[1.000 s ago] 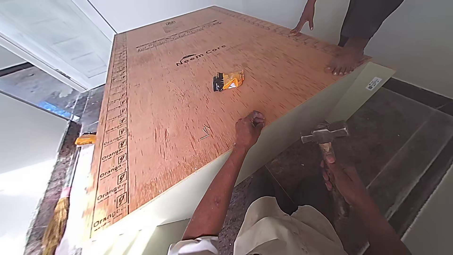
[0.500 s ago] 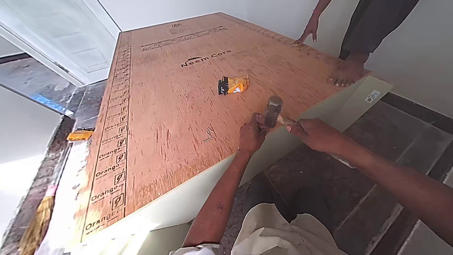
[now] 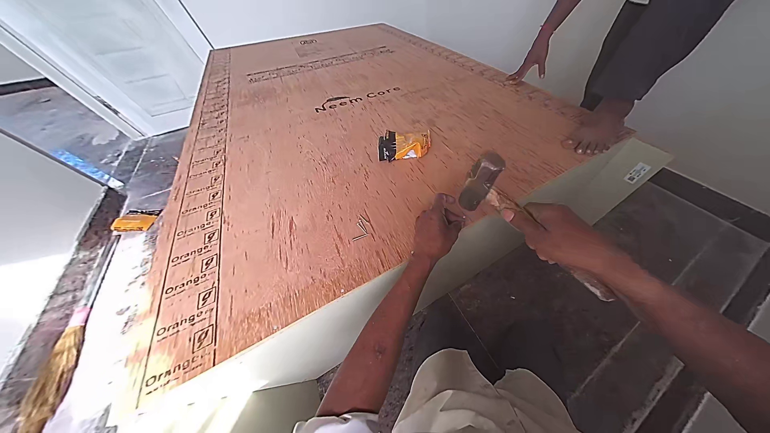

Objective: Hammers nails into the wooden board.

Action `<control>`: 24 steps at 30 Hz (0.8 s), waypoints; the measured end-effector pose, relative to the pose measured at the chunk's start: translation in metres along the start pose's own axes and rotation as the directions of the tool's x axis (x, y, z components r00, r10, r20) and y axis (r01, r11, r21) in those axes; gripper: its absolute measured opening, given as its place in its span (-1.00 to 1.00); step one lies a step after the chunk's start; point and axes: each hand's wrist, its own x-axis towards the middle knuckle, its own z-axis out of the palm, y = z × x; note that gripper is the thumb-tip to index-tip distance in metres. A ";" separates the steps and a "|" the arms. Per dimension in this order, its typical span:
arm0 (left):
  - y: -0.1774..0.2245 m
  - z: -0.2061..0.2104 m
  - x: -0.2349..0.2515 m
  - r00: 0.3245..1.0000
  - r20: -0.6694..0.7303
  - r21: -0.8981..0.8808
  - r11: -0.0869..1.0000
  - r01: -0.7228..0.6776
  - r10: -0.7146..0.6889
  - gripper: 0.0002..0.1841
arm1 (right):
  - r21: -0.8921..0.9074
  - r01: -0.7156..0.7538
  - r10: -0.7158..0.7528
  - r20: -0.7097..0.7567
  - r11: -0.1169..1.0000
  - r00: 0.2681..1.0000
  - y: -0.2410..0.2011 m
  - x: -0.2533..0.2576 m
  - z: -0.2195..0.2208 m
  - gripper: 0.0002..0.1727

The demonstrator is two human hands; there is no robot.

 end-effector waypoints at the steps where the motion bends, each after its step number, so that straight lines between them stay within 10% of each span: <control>1: -0.002 -0.001 0.000 1.000 0.012 0.002 1.000 -0.024 0.024 -0.52 | 0.073 0.068 -0.062 -0.076 0.995 0.995 -0.003 -0.010 -0.006 -0.47; 7: -0.008 -0.005 -0.007 0.960 0.280 0.617 0.769 -0.165 -0.019 -0.09 | 0.040 0.591 -0.450 -0.607 0.806 0.655 -0.037 -0.032 -0.048 -0.52; 11: -0.005 0.000 -0.011 0.953 0.298 0.722 0.666 -0.186 -0.056 -0.17 | -0.139 0.212 -0.239 -0.212 0.967 0.948 -0.009 -0.011 -0.004 -0.45; 14: -0.003 0.000 -0.013 0.949 0.311 0.708 0.679 -0.194 -0.053 -0.18 | -0.146 -0.033 0.045 0.083 0.989 0.996 0.001 0.006 0.020 -0.48; 18: -0.006 -0.003 -0.010 0.945 0.324 0.689 0.696 -0.201 -0.048 -0.20 | 0.027 0.144 -0.140 -0.130 0.989 0.982 -0.003 -0.019 -0.008 -0.47; 24: -0.002 -0.011 -0.004 0.937 0.348 0.680 0.699 -0.220 -0.044 -0.19 | 0.092 0.578 -0.417 -0.602 0.811 0.681 -0.034 -0.034 -0.042 -0.46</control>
